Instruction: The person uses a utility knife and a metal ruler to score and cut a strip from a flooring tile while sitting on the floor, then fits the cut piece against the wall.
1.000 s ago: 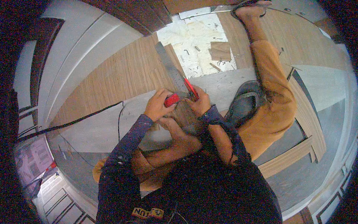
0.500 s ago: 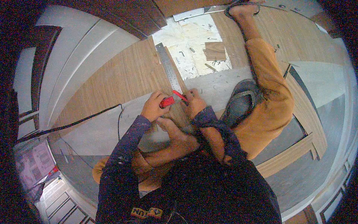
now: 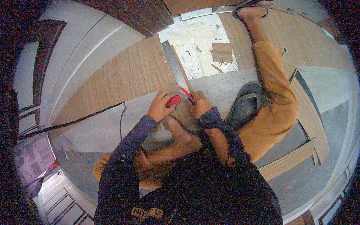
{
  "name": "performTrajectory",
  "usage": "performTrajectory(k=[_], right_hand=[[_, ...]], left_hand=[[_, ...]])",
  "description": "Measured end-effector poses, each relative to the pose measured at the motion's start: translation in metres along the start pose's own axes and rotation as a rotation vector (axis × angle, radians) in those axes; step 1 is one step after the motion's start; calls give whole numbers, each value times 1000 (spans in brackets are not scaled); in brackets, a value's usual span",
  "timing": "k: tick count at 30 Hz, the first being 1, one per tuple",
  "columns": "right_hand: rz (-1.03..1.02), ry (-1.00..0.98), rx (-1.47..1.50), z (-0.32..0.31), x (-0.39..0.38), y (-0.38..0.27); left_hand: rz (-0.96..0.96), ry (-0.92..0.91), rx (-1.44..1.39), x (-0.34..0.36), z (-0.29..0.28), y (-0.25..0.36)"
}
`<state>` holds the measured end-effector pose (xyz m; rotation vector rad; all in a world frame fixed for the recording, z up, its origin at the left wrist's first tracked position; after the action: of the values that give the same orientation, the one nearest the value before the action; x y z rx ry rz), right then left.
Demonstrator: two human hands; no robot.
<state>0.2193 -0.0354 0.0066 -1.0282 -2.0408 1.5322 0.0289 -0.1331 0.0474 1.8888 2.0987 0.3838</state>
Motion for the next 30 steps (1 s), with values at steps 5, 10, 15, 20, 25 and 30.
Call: performTrajectory(k=[5,10,15,20,25,30], right_hand=[[-40,11,28,-2,2,5],[49,194,214,-15,1,-9],[-14,275,108,-35,2,-17],[70,312,152,-36,0,-7],[100,258,191,-30,-1,-9],[-72,294,507,-22,-3,-11]], left_hand=[[-14,-9,-7,4,-2,3],[-44,-127,10,2,3,-6],[-33,-81,10,0,3,-7],[-5,-51,-5,-2,5,-11],[20,-39,108,4,3,-3],[-165,11,-279,21,-3,34]])
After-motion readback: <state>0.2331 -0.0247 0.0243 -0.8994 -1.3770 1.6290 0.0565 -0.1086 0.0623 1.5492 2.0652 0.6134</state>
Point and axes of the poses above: each hand's wrist, its own x-axis towards the middle knuckle, its own z-axis out of the palm, y = z × x, the point moved 2 cm from there along x, towards the middle knuckle, and after that the axes turned 12 degrees about x, right-handed, at the moved point
